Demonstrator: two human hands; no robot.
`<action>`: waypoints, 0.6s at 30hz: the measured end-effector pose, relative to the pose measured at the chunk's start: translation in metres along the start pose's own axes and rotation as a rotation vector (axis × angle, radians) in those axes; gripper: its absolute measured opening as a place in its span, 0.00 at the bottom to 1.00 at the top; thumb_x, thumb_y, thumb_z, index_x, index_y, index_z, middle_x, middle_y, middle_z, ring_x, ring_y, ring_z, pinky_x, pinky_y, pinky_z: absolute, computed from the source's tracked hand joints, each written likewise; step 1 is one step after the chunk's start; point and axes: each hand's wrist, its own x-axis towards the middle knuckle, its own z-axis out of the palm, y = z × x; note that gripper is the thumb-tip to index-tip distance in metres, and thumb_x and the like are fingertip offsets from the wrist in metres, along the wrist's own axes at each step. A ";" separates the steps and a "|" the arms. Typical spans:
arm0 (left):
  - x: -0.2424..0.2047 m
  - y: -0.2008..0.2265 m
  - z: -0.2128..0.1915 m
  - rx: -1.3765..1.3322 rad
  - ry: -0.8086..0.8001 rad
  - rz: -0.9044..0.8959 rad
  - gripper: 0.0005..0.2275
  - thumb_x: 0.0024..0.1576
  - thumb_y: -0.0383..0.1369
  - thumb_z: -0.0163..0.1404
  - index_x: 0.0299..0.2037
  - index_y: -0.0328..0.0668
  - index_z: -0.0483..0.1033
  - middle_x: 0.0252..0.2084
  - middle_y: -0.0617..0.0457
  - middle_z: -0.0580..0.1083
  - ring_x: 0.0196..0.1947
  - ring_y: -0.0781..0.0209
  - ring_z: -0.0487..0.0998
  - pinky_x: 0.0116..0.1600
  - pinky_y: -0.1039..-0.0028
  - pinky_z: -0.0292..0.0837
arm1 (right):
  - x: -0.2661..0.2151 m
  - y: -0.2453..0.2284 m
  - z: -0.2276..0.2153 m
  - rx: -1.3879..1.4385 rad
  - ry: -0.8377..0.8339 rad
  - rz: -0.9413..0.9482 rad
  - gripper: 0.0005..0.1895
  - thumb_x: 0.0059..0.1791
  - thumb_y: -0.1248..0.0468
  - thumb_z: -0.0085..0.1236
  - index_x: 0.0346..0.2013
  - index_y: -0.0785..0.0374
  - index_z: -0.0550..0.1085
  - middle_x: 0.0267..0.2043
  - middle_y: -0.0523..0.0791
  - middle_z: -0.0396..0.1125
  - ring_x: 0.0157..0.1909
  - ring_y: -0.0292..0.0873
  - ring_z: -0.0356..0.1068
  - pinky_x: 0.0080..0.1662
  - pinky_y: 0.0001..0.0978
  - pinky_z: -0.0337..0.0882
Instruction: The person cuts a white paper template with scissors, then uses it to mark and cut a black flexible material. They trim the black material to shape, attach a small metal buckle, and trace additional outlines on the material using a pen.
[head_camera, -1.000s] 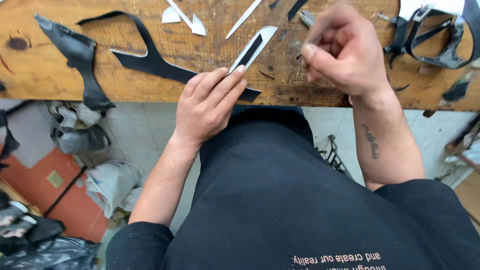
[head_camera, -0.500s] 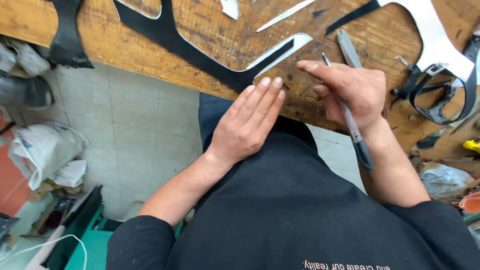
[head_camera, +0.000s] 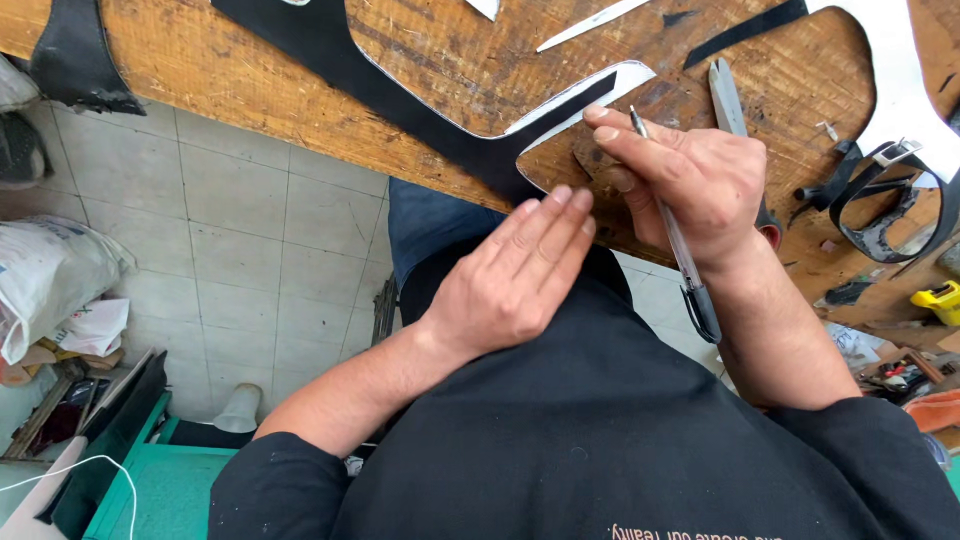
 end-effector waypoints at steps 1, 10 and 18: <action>-0.002 0.000 -0.007 -0.019 -0.135 0.060 0.16 0.70 0.26 0.35 0.56 0.32 0.79 0.62 0.38 0.74 0.63 0.46 0.76 0.67 0.62 0.73 | 0.000 -0.001 -0.002 -0.006 -0.032 0.012 0.10 0.60 0.69 0.53 0.54 0.71 0.77 0.53 0.56 0.79 0.46 0.54 0.82 0.36 0.38 0.74; 0.003 -0.004 -0.010 0.138 -0.292 0.032 0.16 0.71 0.27 0.35 0.62 0.32 0.75 0.66 0.39 0.70 0.67 0.48 0.71 0.71 0.64 0.67 | -0.003 -0.002 -0.004 -0.021 -0.060 0.051 0.07 0.62 0.72 0.52 0.55 0.72 0.73 0.53 0.56 0.78 0.47 0.52 0.84 0.39 0.36 0.75; -0.002 -0.031 -0.023 0.133 -0.202 0.093 0.14 0.70 0.26 0.41 0.56 0.35 0.81 0.61 0.41 0.75 0.63 0.50 0.75 0.67 0.65 0.70 | -0.007 0.002 0.001 -0.022 -0.048 0.059 0.09 0.61 0.74 0.53 0.57 0.69 0.72 0.56 0.56 0.77 0.53 0.53 0.83 0.39 0.37 0.76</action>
